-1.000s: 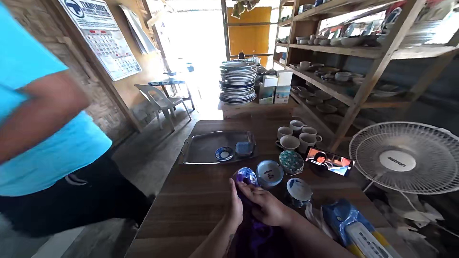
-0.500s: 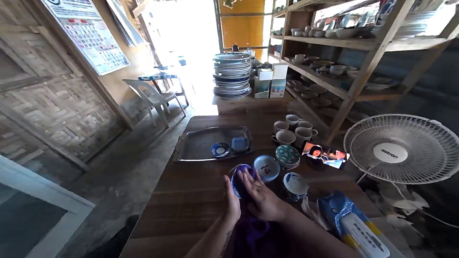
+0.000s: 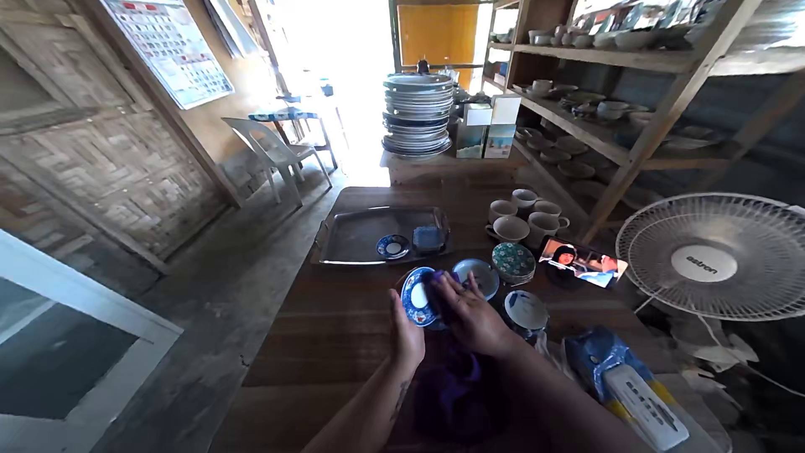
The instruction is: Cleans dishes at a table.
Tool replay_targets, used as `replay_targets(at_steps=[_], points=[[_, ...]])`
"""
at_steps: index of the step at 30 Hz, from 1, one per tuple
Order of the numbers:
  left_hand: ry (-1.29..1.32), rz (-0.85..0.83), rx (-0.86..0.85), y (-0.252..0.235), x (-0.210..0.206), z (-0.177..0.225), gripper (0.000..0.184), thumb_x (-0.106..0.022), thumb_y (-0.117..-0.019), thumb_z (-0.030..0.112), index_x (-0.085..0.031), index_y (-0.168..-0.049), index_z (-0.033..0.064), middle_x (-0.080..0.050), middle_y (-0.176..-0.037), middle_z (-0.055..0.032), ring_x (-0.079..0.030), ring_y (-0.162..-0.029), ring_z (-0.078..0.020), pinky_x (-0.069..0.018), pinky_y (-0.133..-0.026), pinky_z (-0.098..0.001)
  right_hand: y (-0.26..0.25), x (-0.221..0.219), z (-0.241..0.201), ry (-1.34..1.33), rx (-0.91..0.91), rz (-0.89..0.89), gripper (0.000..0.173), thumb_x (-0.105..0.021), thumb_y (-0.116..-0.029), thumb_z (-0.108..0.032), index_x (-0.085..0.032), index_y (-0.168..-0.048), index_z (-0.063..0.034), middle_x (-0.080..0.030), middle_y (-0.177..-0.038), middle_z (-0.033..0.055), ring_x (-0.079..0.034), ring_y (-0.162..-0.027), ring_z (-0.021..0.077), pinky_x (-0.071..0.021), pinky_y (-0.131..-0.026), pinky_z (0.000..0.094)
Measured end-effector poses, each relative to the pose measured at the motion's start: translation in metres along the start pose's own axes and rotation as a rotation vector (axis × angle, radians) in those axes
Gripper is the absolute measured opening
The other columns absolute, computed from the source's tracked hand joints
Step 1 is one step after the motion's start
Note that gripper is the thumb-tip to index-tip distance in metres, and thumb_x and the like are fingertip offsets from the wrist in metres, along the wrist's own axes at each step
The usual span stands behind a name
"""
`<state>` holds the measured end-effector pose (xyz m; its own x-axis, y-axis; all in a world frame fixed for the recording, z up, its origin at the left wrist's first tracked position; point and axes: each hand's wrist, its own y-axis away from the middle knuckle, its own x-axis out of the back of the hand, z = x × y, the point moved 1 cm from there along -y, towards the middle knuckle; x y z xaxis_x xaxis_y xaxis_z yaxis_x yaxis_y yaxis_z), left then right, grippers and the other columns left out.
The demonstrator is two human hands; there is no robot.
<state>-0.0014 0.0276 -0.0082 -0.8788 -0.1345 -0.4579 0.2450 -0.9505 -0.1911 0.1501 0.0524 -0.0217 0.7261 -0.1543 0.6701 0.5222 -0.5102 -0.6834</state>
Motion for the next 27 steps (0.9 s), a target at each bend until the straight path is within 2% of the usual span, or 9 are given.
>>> replay_targets(at_steps=[4,7,12,13,16,20,22,24,27], points=[[-0.083,-0.061,0.089,0.007,-0.002,-0.004,0.071,-0.003,-0.1074,0.042,-0.039,-0.145,-0.0056,-0.055,-0.140,-0.0156,-0.054,-0.128,-0.0128,-0.0440,-0.110,-0.0313,0.000,-0.001,-0.014,-0.015,0.096,-0.009,0.066,-0.054,-0.0862,-0.002,-0.043,-0.151,0.0040,-0.056,-0.148,0.0188,-0.043,-0.146,0.0391,-0.0231,-0.121,0.0643],[-0.084,-0.067,0.160,0.011,-0.002,-0.001,0.067,-0.003,-0.1082,0.040,-0.036,-0.147,-0.0037,-0.053,-0.140,-0.0137,-0.052,-0.127,-0.0089,-0.0435,-0.108,-0.0279,0.001,-0.001,-0.025,-0.119,0.196,-0.063,0.060,-0.051,-0.0912,-0.004,-0.043,-0.150,0.0035,-0.055,-0.148,0.0232,-0.042,-0.146,0.0377,-0.0253,-0.123,0.0579],[0.028,-0.072,0.206,0.011,-0.002,0.000,0.067,-0.004,-0.1075,0.045,-0.037,-0.145,0.0008,-0.060,-0.126,-0.0067,-0.059,-0.114,-0.0064,-0.0504,-0.098,-0.0266,-0.002,0.000,-0.026,-0.130,0.235,-0.097,0.057,-0.058,-0.0930,-0.006,-0.047,-0.149,-0.0007,-0.056,-0.149,0.0175,-0.047,-0.144,0.0297,-0.0344,-0.122,0.0463],[0.002,-0.095,0.198,0.010,-0.002,-0.003,0.069,-0.003,-0.1068,0.046,-0.039,-0.145,0.0009,-0.059,-0.130,-0.0081,-0.057,-0.119,-0.0083,-0.0484,-0.103,-0.0290,-0.002,-0.001,-0.021,-0.079,0.206,-0.074,0.057,-0.060,-0.0936,-0.010,-0.048,-0.148,-0.0005,-0.057,-0.148,0.0156,-0.048,-0.144,0.0289,-0.0350,-0.121,0.0456],[-0.088,-0.247,0.198,0.010,0.000,-0.005,0.077,0.002,-0.1041,0.051,-0.026,-0.157,0.0020,-0.037,-0.158,-0.0132,-0.036,-0.145,-0.0119,-0.0302,-0.120,-0.0320,0.000,-0.001,-0.009,0.005,0.130,-0.024,0.058,-0.061,-0.0970,-0.019,-0.046,-0.147,0.0062,-0.057,-0.146,0.0202,-0.048,-0.143,0.0362,-0.0344,-0.120,0.0516],[-0.109,-0.267,0.248,0.011,-0.001,0.002,0.080,0.004,-0.1027,0.053,-0.019,-0.158,0.0009,-0.034,-0.160,-0.0148,-0.036,-0.145,-0.0120,-0.0327,-0.119,-0.0323,-0.001,0.006,-0.013,-0.067,0.117,0.083,0.044,-0.053,-0.1000,-0.008,-0.053,-0.142,0.0057,-0.064,-0.137,0.0211,-0.060,-0.131,0.0285,-0.0460,-0.113,0.0431],[-0.152,-0.293,0.194,0.009,0.000,0.000,0.074,-0.006,-0.1054,0.052,-0.018,-0.160,0.0030,-0.033,-0.161,-0.0145,-0.035,-0.146,-0.0130,-0.0314,-0.120,-0.0326,0.001,0.010,-0.010,-0.223,0.030,0.242,0.039,-0.057,-0.0995,-0.008,-0.059,-0.137,0.0013,-0.069,-0.127,0.0164,-0.065,-0.120,0.0181,-0.0509,-0.107,0.0335],[-0.188,-0.294,0.110,0.009,-0.003,-0.002,0.068,-0.029,-0.1072,0.046,-0.020,-0.159,0.0034,-0.035,-0.159,-0.0141,-0.042,-0.141,-0.0129,-0.0388,-0.115,-0.0307,0.002,0.017,-0.007,-0.455,-0.161,0.407,0.038,-0.064,-0.0957,-0.007,-0.061,-0.133,-0.0007,-0.068,-0.127,0.0058,-0.064,-0.117,0.0058,-0.0521,-0.103,0.0257],[-0.207,-0.300,0.022,0.005,-0.003,-0.004,0.062,-0.046,-0.1054,0.030,-0.026,-0.156,0.0000,-0.043,-0.151,-0.0166,-0.053,-0.131,-0.0153,-0.0483,-0.108,-0.0326,-0.006,0.028,-0.007,-0.806,-0.484,0.598,0.037,-0.063,-0.0921,0.001,-0.060,-0.128,-0.0030,-0.068,-0.120,-0.0035,-0.065,-0.107,0.0023,-0.0552,-0.096,0.0233]])
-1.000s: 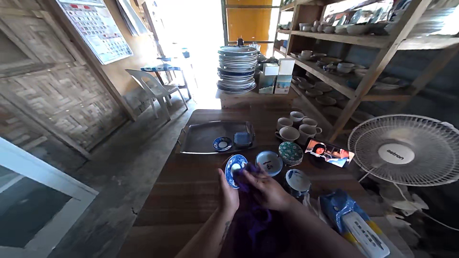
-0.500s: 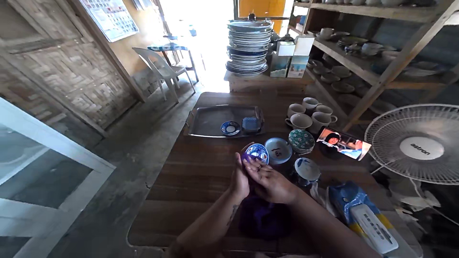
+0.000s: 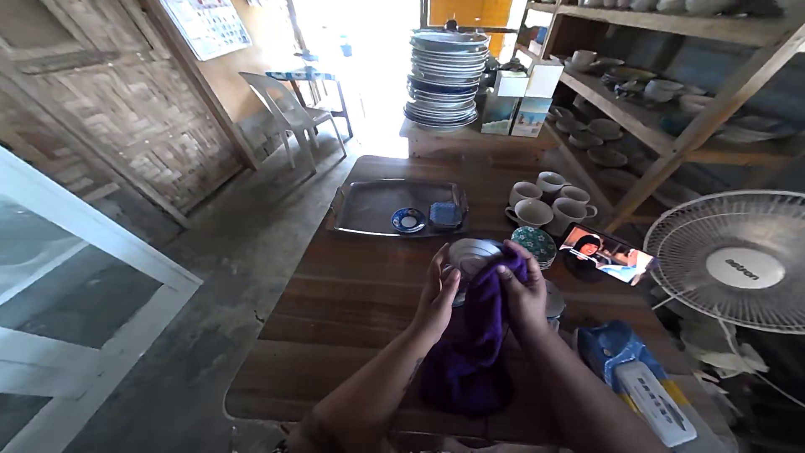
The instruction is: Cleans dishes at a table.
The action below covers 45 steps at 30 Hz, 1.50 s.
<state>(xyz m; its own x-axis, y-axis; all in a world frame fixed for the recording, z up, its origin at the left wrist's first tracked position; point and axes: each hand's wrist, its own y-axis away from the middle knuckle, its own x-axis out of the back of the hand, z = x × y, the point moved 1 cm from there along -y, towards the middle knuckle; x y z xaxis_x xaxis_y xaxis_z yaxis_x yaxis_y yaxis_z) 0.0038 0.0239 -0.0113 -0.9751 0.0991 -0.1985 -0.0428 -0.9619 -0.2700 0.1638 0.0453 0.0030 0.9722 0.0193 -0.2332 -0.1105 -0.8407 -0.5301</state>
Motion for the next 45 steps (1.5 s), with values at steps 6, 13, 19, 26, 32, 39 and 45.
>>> replay_targets(at_steps=[6,13,19,26,32,39,45], points=[[-0.137,-0.002,-0.199,0.001,0.002,-0.004,0.026,-0.058,-0.0992,0.013,-0.062,-0.115,-0.0071,-0.065,-0.107,-0.0061,-0.063,-0.095,-0.0046,-0.0541,-0.087,-0.0232,-0.006,-0.006,-0.006,-0.072,-0.248,0.141,0.013,-0.052,-0.1012,-0.003,-0.059,-0.110,-0.0077,-0.070,-0.092,-0.0067,-0.068,-0.086,0.0002,-0.0582,-0.082,0.0205],[-0.293,-0.127,-0.260,-0.003,0.013,0.003,0.024,-0.058,-0.0978,0.009,-0.067,-0.111,-0.0081,-0.070,-0.102,-0.0069,-0.065,-0.091,-0.0009,-0.0551,-0.083,-0.0197,-0.010,0.012,0.007,0.134,-0.036,-0.221,0.020,-0.076,-0.0869,-0.012,-0.066,-0.104,-0.0085,-0.072,-0.095,-0.0078,-0.067,-0.088,-0.0007,-0.0581,-0.084,0.0226],[-0.384,-0.222,-0.316,-0.006,0.018,0.001,0.027,-0.056,-0.0989,0.015,-0.068,-0.105,-0.0078,-0.071,-0.097,-0.0081,-0.065,-0.088,-0.0015,-0.0548,-0.081,-0.0199,-0.008,0.010,0.013,0.202,0.029,-0.433,0.023,-0.075,-0.0910,-0.018,-0.068,-0.107,-0.0021,-0.072,-0.101,-0.0034,-0.067,-0.093,-0.0010,-0.0571,-0.088,0.0219],[0.064,-0.055,-0.068,0.002,0.007,-0.003,0.035,-0.061,-0.0994,0.021,-0.059,-0.125,-0.0018,-0.067,-0.115,-0.0007,-0.063,-0.106,-0.0054,-0.0531,-0.096,-0.0277,-0.002,-0.004,0.001,-0.046,-0.247,0.024,0.011,-0.056,-0.1004,-0.007,-0.060,-0.110,-0.0092,-0.069,-0.095,-0.0051,-0.066,-0.088,0.0013,-0.0573,-0.084,0.0224],[-0.059,0.020,-0.109,-0.002,0.007,-0.002,0.027,-0.050,-0.1034,0.013,-0.061,-0.121,-0.0037,-0.066,-0.109,-0.0014,-0.063,-0.100,-0.0029,-0.0534,-0.091,-0.0250,-0.002,-0.004,0.008,-0.118,-0.298,0.083,0.017,-0.045,-0.1052,-0.007,-0.055,-0.119,-0.0095,-0.068,-0.100,-0.0046,-0.066,-0.092,0.0018,-0.0572,-0.086,0.0226],[-0.289,-0.075,-0.106,-0.009,0.020,0.002,0.031,-0.044,-0.1040,0.010,-0.066,-0.118,-0.0059,-0.068,-0.117,-0.0096,-0.062,-0.107,-0.0044,-0.0500,-0.097,-0.0246,-0.003,0.000,0.005,0.086,-0.325,-0.277,0.018,-0.057,-0.0991,-0.009,-0.060,-0.117,-0.0061,-0.067,-0.105,-0.0020,-0.065,-0.095,0.0023,-0.0559,-0.088,0.0237],[-0.094,-0.060,0.033,-0.006,0.010,0.003,0.035,-0.049,-0.1049,0.022,-0.057,-0.131,0.0002,-0.065,-0.119,-0.0054,-0.062,-0.108,-0.0067,-0.0513,-0.097,-0.0273,-0.002,-0.002,0.006,0.077,-0.222,-0.150,0.014,-0.057,-0.0997,-0.008,-0.061,-0.113,-0.0067,-0.067,-0.104,-0.0026,-0.065,-0.095,0.0018,-0.0563,-0.088,0.0231]])
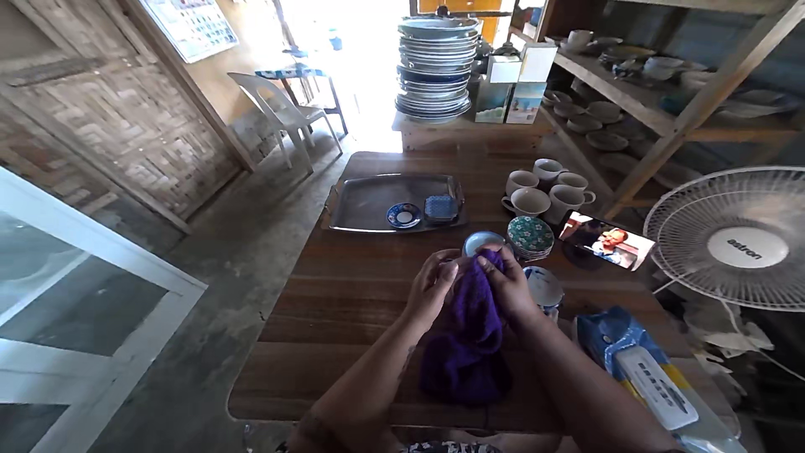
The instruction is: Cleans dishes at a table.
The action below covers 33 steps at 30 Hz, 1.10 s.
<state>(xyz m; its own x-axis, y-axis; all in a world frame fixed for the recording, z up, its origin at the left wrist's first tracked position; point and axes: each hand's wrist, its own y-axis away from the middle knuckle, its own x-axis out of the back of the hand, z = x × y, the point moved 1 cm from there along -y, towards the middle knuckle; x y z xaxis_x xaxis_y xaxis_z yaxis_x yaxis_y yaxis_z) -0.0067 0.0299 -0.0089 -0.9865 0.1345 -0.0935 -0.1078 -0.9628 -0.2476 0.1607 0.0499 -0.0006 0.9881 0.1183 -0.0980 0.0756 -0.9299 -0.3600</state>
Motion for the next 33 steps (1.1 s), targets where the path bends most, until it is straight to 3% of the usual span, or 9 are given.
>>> replay_targets(at_steps=[3,6,10,15,18,21,25,29,33], points=[[0.154,0.027,0.047,0.004,-0.008,0.001,0.033,-0.049,-0.1053,0.021,-0.054,-0.130,-0.0003,-0.066,-0.116,-0.0042,-0.063,-0.108,-0.0064,-0.0525,-0.098,-0.0284,-0.001,-0.001,-0.002,-0.154,0.011,0.244,0.016,-0.050,-0.1032,-0.006,-0.057,-0.117,-0.0093,-0.066,-0.104,-0.0042,-0.065,-0.096,0.0019,-0.0564,-0.088,0.0233],[0.097,0.045,0.029,0.006,-0.010,0.001,0.029,-0.048,-0.1038,0.013,-0.059,-0.124,-0.0048,-0.062,-0.119,-0.0058,-0.060,-0.109,-0.0047,-0.0502,-0.098,-0.0248,-0.003,-0.001,-0.004,-0.229,-0.031,0.332,0.018,-0.045,-0.1056,-0.007,-0.054,-0.121,-0.0100,-0.066,-0.102,-0.0048,-0.065,-0.093,0.0016,-0.0569,-0.086,0.0225],[0.033,0.082,-0.064,0.002,-0.002,0.002,0.020,-0.045,-0.1040,0.009,-0.063,-0.108,-0.0001,-0.064,-0.098,0.0032,-0.061,-0.091,0.0000,-0.0532,-0.086,-0.0226,-0.002,0.001,-0.004,-0.235,-0.062,0.203,0.017,-0.048,-0.1027,-0.006,-0.057,-0.116,-0.0117,-0.067,-0.101,-0.0054,-0.066,-0.092,0.0018,-0.0568,-0.085,0.0222],[-0.039,0.048,-0.004,-0.005,0.014,0.004,0.025,-0.043,-0.1038,0.012,-0.064,-0.109,0.0002,-0.066,-0.097,0.0009,-0.064,-0.091,-0.0033,-0.0554,-0.085,-0.0266,-0.003,0.008,-0.008,-0.119,-0.140,0.014,0.017,-0.055,-0.0990,-0.009,-0.060,-0.115,-0.0103,-0.067,-0.101,-0.0030,-0.066,-0.090,0.0036,-0.0572,-0.083,0.0247],[-0.214,-0.070,-0.072,-0.007,0.023,0.002,0.026,-0.045,-0.1017,0.013,-0.067,-0.100,-0.0007,-0.063,-0.093,0.0036,-0.059,-0.088,0.0023,-0.0504,-0.083,-0.0207,-0.004,0.011,-0.011,-0.058,-0.213,-0.107,0.024,-0.058,-0.0978,-0.008,-0.059,-0.122,-0.0076,-0.066,-0.107,0.0003,-0.066,-0.092,0.0046,-0.0570,-0.084,0.0257],[-0.329,-0.210,-0.094,-0.007,0.023,0.003,0.028,-0.045,-0.1022,0.010,-0.068,-0.101,-0.0038,-0.065,-0.095,0.0004,-0.058,-0.088,0.0037,-0.0486,-0.083,-0.0177,-0.005,0.011,-0.014,0.027,-0.275,-0.261,0.033,-0.062,-0.0976,-0.010,-0.056,-0.130,-0.0068,-0.066,-0.111,0.0033,-0.066,-0.093,0.0056,-0.0570,-0.085,0.0272],[-0.352,-0.360,0.021,-0.003,0.021,0.005,0.027,-0.045,-0.0997,0.009,-0.069,-0.105,-0.0030,-0.069,-0.098,-0.0003,-0.062,-0.092,0.0019,-0.0519,-0.088,-0.0214,-0.006,0.010,-0.011,0.088,-0.286,-0.459,0.039,-0.063,-0.0979,-0.011,-0.054,-0.135,-0.0037,-0.064,-0.124,0.0088,-0.063,-0.106,0.0084,-0.0534,-0.094,0.0293],[-0.254,-0.317,0.059,-0.003,0.026,0.013,0.022,-0.048,-0.1013,0.013,-0.068,-0.107,0.0048,-0.068,-0.098,0.0082,-0.063,-0.092,0.0031,-0.0533,-0.087,-0.0202,-0.011,0.009,-0.009,0.012,-0.278,-0.421,0.040,-0.068,-0.0963,-0.012,-0.056,-0.134,-0.0046,-0.067,-0.116,0.0085,-0.065,-0.099,0.0084,-0.0549,-0.090,0.0290],[-0.184,-0.082,0.029,-0.008,0.033,0.010,0.021,-0.050,-0.1010,0.022,-0.067,-0.104,0.0096,-0.068,-0.096,0.0075,-0.065,-0.092,-0.0018,-0.0556,-0.087,-0.0251,-0.012,0.012,-0.006,-0.154,-0.258,-0.281,0.041,-0.068,-0.0943,-0.006,-0.056,-0.133,-0.0063,-0.067,-0.110,0.0069,-0.066,-0.093,0.0086,-0.0562,-0.085,0.0291]])
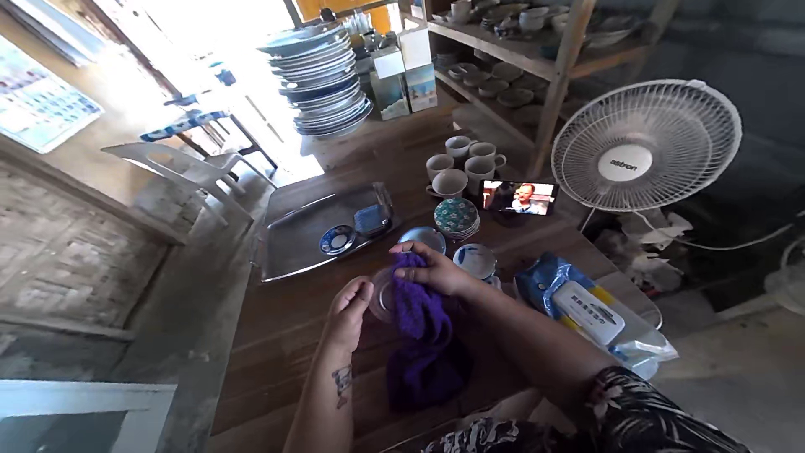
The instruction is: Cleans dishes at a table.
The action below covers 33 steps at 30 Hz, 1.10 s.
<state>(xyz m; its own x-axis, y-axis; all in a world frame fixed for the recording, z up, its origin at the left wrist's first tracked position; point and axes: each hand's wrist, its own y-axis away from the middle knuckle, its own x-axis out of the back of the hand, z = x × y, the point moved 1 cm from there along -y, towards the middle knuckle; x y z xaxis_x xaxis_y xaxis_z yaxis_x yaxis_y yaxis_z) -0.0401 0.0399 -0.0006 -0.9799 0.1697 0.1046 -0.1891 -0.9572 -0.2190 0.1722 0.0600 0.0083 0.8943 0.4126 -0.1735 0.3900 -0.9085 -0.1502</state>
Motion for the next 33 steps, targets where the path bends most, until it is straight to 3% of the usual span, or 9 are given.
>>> replay_targets(at_steps=[6,9,11,13,15,17,21,27,33], points=[[0.324,0.520,0.037,-0.009,0.020,0.022,0.026,-0.034,-0.1100,0.019,-0.059,-0.111,0.0112,-0.070,-0.089,-0.0014,-0.070,-0.073,-0.0137,-0.0606,-0.066,-0.0311,-0.004,-0.004,0.011,0.018,-0.015,-0.027,0.053,-0.073,-0.0897,-0.002,-0.055,-0.138,-0.0125,-0.067,-0.117,0.0069,-0.067,-0.096,0.0109,-0.0575,-0.086,0.0315],[0.238,0.573,-0.064,-0.011,0.042,0.033,0.019,-0.041,-0.1083,0.020,-0.059,-0.113,0.0139,-0.071,-0.090,0.0007,-0.071,-0.078,-0.0139,-0.0622,-0.073,-0.0341,-0.001,-0.017,0.018,0.102,0.063,-0.249,0.048,-0.075,-0.0902,-0.008,-0.057,-0.135,-0.0047,-0.066,-0.124,0.0082,-0.065,-0.107,0.0088,-0.0546,-0.095,0.0285],[0.057,0.592,-0.080,-0.017,0.049,0.038,0.017,-0.048,-0.1059,0.014,-0.058,-0.118,0.0065,-0.068,-0.097,-0.0015,-0.071,-0.084,-0.0141,-0.0621,-0.078,-0.0371,0.006,-0.028,0.024,0.174,0.110,-0.501,0.044,-0.073,-0.0918,-0.010,-0.060,-0.133,-0.0008,-0.063,-0.132,0.0116,-0.060,-0.118,0.0114,-0.0487,-0.104,0.0305],[-0.221,0.548,-0.086,-0.029,0.056,0.036,0.022,-0.055,-0.1028,0.010,-0.059,-0.120,-0.0032,-0.065,-0.108,-0.0085,-0.067,-0.093,-0.0133,-0.0592,-0.084,-0.0363,0.015,-0.040,0.029,0.231,0.079,-0.717,0.042,-0.073,-0.0902,-0.008,-0.062,-0.129,0.0004,-0.066,-0.127,0.0141,-0.063,-0.114,0.0160,-0.0498,-0.102,0.0368],[-0.535,0.485,-0.129,-0.046,0.063,0.028,0.025,-0.060,-0.1001,0.008,-0.064,-0.115,-0.0108,-0.067,-0.112,-0.0212,-0.066,-0.100,-0.0228,-0.0550,-0.092,-0.0408,0.018,-0.048,0.032,0.300,0.007,-0.843,0.041,-0.074,-0.0910,-0.008,-0.063,-0.130,0.0003,-0.067,-0.127,0.0163,-0.063,-0.115,0.0219,-0.0485,-0.103,0.0439],[-0.821,0.418,-0.151,-0.064,0.066,0.019,0.024,-0.063,-0.0987,0.009,-0.069,-0.111,-0.0096,-0.070,-0.112,-0.0252,-0.068,-0.106,-0.0329,-0.0523,-0.098,-0.0483,0.017,-0.049,0.035,0.311,-0.041,-0.878,0.041,-0.073,-0.0917,-0.008,-0.062,-0.130,-0.0003,-0.066,-0.126,0.0161,-0.063,-0.115,0.0217,-0.0483,-0.102,0.0439],[-1.196,0.182,-0.001,-0.090,0.070,-0.008,0.026,-0.057,-0.1033,0.015,-0.072,-0.119,0.0015,-0.068,-0.125,-0.0201,-0.061,-0.123,-0.0376,-0.0439,-0.108,-0.0564,0.014,-0.043,0.040,0.261,-0.129,-0.893,0.040,-0.071,-0.0928,-0.007,-0.060,-0.131,-0.0016,-0.067,-0.125,0.0142,-0.063,-0.112,0.0184,-0.0494,-0.101,0.0418],[-1.468,0.012,0.214,-0.107,0.060,-0.020,0.031,-0.048,-0.1063,0.016,-0.070,-0.128,0.0126,-0.065,-0.134,-0.0118,-0.059,-0.127,-0.0343,-0.0446,-0.106,-0.0566,0.011,-0.040,0.045,0.196,-0.170,-0.920,0.038,-0.069,-0.0936,-0.007,-0.060,-0.130,-0.0041,-0.066,-0.124,0.0098,-0.062,-0.109,0.0124,-0.0503,-0.097,0.0363],[-1.507,-0.007,0.194,-0.114,0.065,-0.039,0.029,-0.050,-0.1055,0.017,-0.072,-0.125,0.0136,-0.067,-0.130,-0.0111,-0.061,-0.123,-0.0348,-0.0467,-0.103,-0.0577,0.010,-0.039,0.048,0.165,-0.178,-0.937,0.038,-0.069,-0.0930,-0.007,-0.060,-0.130,-0.0049,-0.066,-0.122,0.0089,-0.062,-0.108,0.0115,-0.0507,-0.096,0.0355]])
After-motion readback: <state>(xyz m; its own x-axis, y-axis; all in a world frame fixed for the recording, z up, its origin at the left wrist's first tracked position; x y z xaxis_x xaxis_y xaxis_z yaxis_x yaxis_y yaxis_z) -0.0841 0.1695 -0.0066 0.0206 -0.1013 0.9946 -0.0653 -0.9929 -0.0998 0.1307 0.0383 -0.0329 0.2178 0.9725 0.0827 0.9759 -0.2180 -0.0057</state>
